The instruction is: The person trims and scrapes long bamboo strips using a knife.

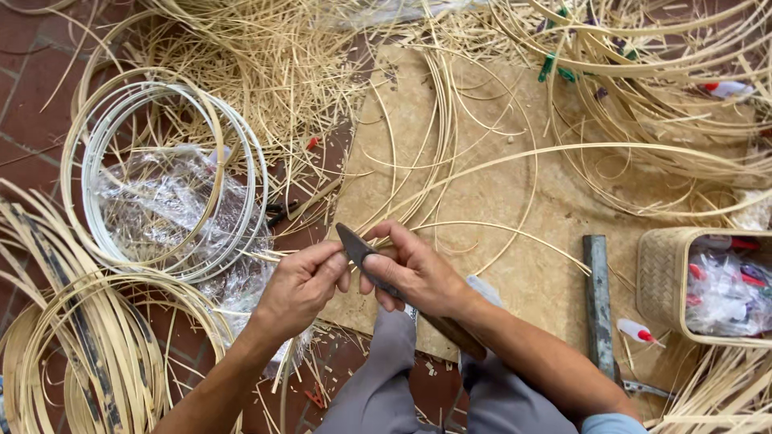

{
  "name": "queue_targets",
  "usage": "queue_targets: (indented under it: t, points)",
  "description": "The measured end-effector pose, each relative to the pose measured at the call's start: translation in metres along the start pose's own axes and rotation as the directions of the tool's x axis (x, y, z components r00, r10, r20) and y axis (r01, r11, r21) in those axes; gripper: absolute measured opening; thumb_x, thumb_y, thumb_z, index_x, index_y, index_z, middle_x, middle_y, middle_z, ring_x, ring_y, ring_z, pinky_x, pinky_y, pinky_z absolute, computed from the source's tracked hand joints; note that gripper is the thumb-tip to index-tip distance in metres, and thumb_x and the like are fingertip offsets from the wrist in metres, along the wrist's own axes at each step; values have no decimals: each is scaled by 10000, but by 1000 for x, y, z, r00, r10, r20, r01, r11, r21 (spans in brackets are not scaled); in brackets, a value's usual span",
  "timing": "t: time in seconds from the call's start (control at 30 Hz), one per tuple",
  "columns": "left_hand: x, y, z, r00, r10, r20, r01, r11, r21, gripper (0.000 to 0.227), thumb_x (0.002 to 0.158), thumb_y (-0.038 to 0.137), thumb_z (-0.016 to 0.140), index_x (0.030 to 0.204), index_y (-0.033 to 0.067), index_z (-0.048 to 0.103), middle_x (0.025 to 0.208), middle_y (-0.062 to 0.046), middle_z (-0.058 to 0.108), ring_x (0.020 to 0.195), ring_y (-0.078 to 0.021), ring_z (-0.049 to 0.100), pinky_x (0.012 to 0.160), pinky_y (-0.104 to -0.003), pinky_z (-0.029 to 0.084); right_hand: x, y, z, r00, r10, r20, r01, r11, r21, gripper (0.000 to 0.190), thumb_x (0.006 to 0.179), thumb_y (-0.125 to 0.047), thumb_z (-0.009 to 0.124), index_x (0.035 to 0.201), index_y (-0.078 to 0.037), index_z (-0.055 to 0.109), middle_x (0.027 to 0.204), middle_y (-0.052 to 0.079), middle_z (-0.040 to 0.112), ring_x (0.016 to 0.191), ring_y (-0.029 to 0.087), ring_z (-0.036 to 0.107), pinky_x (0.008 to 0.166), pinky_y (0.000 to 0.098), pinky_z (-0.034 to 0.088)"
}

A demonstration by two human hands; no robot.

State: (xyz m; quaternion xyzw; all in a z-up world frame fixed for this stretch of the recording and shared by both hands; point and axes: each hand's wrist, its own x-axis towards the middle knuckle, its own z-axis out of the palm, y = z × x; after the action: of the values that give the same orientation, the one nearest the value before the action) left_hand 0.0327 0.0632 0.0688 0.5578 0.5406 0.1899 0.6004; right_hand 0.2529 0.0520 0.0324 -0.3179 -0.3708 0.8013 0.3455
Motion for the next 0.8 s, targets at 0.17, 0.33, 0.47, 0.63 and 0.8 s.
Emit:
queue_targets:
  t: [0.17, 0.33, 0.47, 0.63, 0.8]
  points:
    - [-2, -20, 15, 997, -58, -58, 56, 998, -33, 335, 1019, 181, 536, 1306, 120, 698, 667, 40, 570, 514, -28, 420, 442, -206, 348, -5, 3, -17, 998, 32, -46, -33, 999, -22, 263, 1038, -171, 574, 1262, -40, 525, 800, 65, 702, 543, 88, 598, 457, 227, 450]
    - [-14, -30, 16, 997, -26, -68, 26, 1000, 5, 298, 1045, 176, 542, 1230, 65, 748, 667, 24, 578, 546, -31, 466, 469, -200, 385, -15, -14, -56, 958, -61, -280, 41, 996, -74, 208, 1017, -167, 581, 1171, -28, 569, 800, 106, 727, 503, 110, 606, 407, 241, 470]
    - [-25, -27, 1, 990, -118, -81, 118, 993, -5, 317, 1018, 184, 541, 1220, 59, 751, 666, 4, 585, 536, -63, 468, 455, -223, 380, -22, -13, -98, 927, -164, -337, 192, 980, 52, 192, 1060, -158, 584, 1168, -6, 541, 833, 122, 706, 529, 112, 600, 424, 229, 441]
    - [6, -16, -10, 993, -101, -55, 113, 944, 309, 349, 1018, 239, 510, 1294, 94, 669, 734, 11, 626, 571, -84, 561, 493, -245, 480, -8, 9, -86, 942, -157, -296, 202, 971, 127, 238, 1032, -161, 571, 1236, -44, 534, 817, 110, 704, 510, 103, 593, 415, 226, 443]
    - [48, -8, 6, 996, 82, -16, -75, 958, 278, 313, 1051, 229, 551, 1197, 46, 759, 744, 8, 596, 623, -53, 508, 531, -212, 451, -5, -4, -77, 937, -147, -317, 183, 979, 86, 199, 1054, -137, 562, 1205, -9, 541, 837, 129, 710, 528, 124, 610, 419, 242, 448]
